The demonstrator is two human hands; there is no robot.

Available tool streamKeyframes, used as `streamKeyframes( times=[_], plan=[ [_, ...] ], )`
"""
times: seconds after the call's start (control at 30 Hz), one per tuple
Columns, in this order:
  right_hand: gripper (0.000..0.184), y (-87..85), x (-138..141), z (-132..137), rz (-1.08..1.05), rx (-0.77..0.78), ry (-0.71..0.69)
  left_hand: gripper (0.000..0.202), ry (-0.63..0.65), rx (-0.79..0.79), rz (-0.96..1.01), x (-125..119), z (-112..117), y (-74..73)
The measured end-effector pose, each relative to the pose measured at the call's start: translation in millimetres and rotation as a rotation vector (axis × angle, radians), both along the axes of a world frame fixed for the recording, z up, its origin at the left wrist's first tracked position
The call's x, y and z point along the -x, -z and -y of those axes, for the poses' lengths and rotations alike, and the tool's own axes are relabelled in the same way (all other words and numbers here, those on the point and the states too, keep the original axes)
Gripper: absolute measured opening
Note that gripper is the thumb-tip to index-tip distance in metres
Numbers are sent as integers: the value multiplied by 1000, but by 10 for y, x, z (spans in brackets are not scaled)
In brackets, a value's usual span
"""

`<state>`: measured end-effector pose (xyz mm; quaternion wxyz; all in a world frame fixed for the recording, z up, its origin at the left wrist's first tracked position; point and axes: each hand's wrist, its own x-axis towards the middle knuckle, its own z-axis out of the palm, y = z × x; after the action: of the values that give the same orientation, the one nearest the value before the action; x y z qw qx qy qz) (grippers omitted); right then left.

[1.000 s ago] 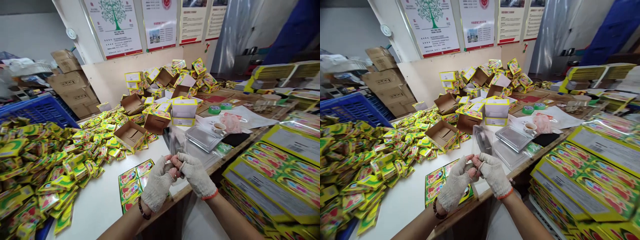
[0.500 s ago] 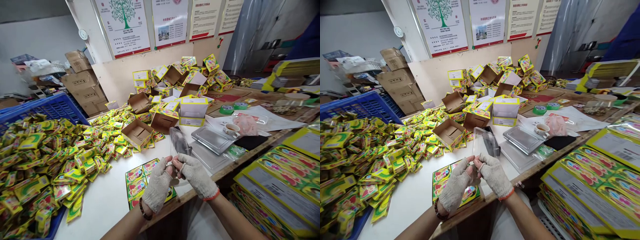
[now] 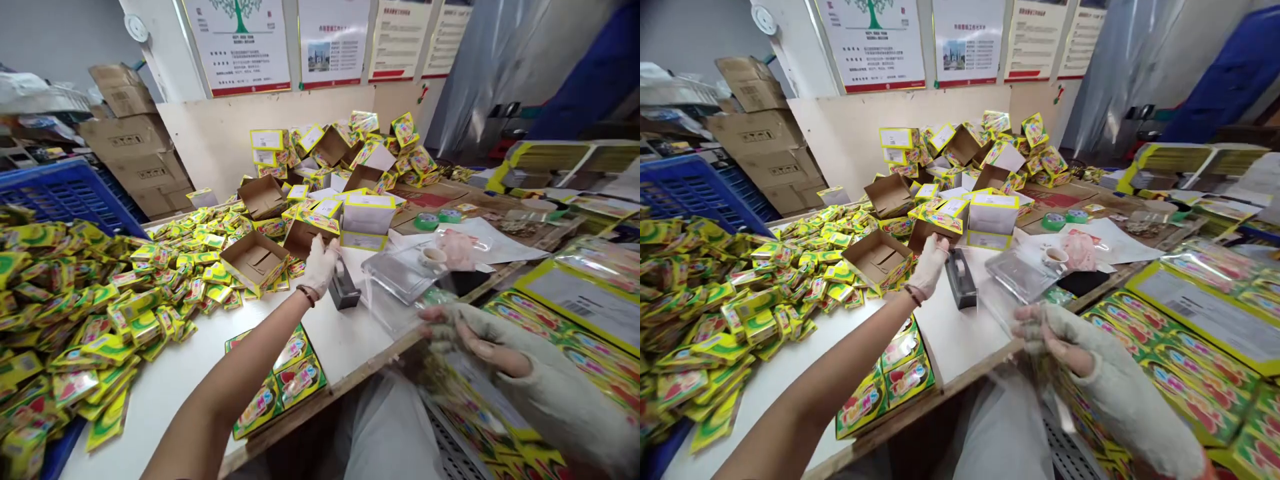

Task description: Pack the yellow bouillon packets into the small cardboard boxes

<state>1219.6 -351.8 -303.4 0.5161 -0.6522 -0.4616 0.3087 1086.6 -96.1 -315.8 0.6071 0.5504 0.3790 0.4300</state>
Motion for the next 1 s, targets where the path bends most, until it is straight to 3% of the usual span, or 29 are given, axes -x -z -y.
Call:
streamKeyframes(
  times=[0.1, 0.17, 0.2, 0.27, 0.33, 0.43, 0.53, 0.6, 0.67, 0.8, 0.83, 0.9, 1.0],
  plan=[
    [55, -8, 122, -199, -331, 247, -352, 62, 368, -88, 111, 614, 185, -245],
    [58, -22, 292, -485, -430, 395, -539, 69, 605, -69, 32, 1069, 342, -387],
    [58, -27, 392, -651, -442, 452, -602, 64, 640, -51, -51, 1285, 410, -424],
    [55, -20, 597, -993, -420, 470, -641, 48, 539, -16, -208, 1678, 494, -399],
    [50, 34, 783, -1315, -365, 378, -594, 37, 290, -8, -270, 2006, 490, -246],
    [40, 221, 1012, -1748, -231, 240, -510, 30, -86, -42, -339, 2348, 341, 130],
    [19, 491, 1215, -2144, -30, 254, -431, 21, -310, -75, -516, 2489, 138, 537],
    [10, 675, 1322, -2362, 78, 312, -369, 16, -364, -84, -602, 2494, 42, 776],
    [13, 836, 1378, -2496, 122, 375, -357, 20, -366, -86, -658, 2475, 11, 976],
    [8, 1066, 1325, -2435, 82, 492, -401, 29, -348, -90, -741, 2519, 152, 1256],
    [6, 1107, 1296, -2371, 48, 503, -401, 29, -347, -97, -754, 2554, 210, 1299],
    [19, 1173, 1250, -2243, -49, 497, -379, 32, -339, -119, -788, 2629, 314, 1342],
    [32, 1232, 1237, -2139, -163, 469, -332, 28, -307, -180, -853, 2653, 383, 1294]
  ],
)
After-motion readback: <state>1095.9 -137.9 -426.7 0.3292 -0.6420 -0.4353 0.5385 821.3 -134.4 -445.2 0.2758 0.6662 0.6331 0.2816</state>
